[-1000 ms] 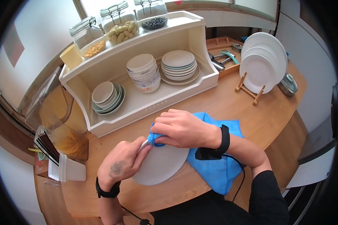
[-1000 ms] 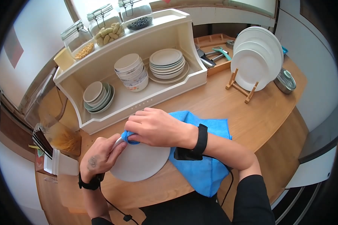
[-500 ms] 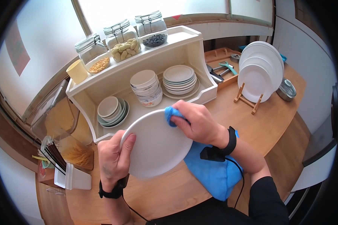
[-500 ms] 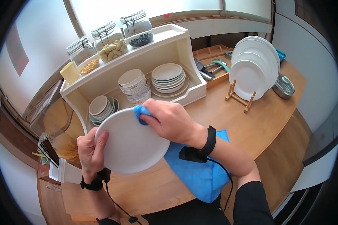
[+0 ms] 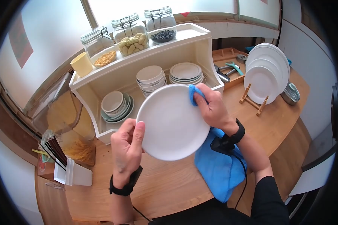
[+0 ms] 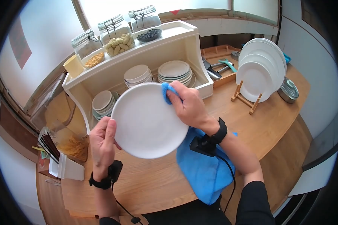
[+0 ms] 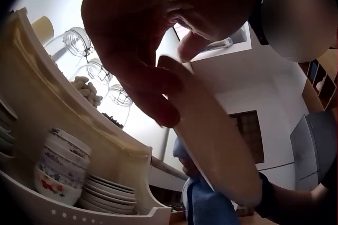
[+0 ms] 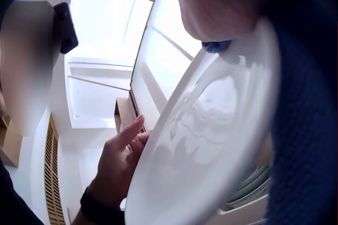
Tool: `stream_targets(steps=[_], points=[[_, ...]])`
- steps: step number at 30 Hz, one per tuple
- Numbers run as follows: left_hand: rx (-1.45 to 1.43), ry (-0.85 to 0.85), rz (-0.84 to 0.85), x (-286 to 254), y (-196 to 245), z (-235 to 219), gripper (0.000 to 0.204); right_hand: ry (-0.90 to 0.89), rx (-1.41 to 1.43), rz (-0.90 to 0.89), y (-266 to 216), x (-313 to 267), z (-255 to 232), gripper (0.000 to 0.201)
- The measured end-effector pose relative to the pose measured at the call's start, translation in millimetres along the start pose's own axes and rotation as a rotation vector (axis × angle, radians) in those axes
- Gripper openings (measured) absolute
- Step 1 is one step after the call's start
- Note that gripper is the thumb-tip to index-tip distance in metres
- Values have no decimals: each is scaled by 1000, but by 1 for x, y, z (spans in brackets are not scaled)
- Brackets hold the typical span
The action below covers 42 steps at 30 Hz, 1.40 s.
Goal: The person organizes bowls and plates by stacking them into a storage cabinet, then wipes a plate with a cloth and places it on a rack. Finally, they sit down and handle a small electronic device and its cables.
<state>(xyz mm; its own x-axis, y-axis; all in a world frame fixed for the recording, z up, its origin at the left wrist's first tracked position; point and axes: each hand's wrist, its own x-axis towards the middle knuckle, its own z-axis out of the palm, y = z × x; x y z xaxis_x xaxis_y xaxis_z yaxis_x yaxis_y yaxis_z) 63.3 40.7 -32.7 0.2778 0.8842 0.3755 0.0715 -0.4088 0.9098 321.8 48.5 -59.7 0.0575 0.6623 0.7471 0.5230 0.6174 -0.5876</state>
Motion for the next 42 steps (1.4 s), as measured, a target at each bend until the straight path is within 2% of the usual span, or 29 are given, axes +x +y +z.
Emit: stream_targets(steps=[1,3,4,7,8,12,15,17,18,20,23,28,32,37,41,42], points=[[-3,-2,-4,0,0,0,27,-2,-3,4,-4,0,-3,11],[158,-101,-6,1,0,-4,28,-197,-135,-159,-10,-1,-6,9],[271,-180,18,2,5,-6,30,-221,-101,-165,-12,-2,-1,12],[333,-269,37,5,-11,-8,32,-310,-153,-179,-11,-6,4,17],[266,-290,29,4,-16,-7,33,-306,-148,-196,-8,-7,6,20],[181,-306,38,5,-27,-4,32,-319,-170,-216,-10,-7,7,19],[274,-296,85,7,-22,-5,29,-333,-138,-167,-10,-6,4,19],[348,-287,121,7,-15,-7,27,-457,-116,-121,-13,-3,-3,20],[346,-287,119,6,-10,-9,27,-459,-117,-119,-14,-2,-6,20],[468,-436,98,6,0,-14,26,-660,-188,-157,-15,0,-11,22],[562,-516,125,2,-1,-15,26,-697,-260,-252,-19,-6,-4,23],[594,-649,160,-7,-3,-1,23,-673,-299,-415,-36,-17,8,24],[628,-632,204,-9,13,-6,23,-610,-290,-448,-52,-16,4,25],[578,-477,314,-12,16,-8,25,-483,-229,-361,-57,-17,5,21],[575,-391,294,-11,17,-8,23,-424,-203,-328,-48,-15,6,22],[523,-324,274,-12,21,-9,21,-395,-195,-298,-47,-15,5,22]])
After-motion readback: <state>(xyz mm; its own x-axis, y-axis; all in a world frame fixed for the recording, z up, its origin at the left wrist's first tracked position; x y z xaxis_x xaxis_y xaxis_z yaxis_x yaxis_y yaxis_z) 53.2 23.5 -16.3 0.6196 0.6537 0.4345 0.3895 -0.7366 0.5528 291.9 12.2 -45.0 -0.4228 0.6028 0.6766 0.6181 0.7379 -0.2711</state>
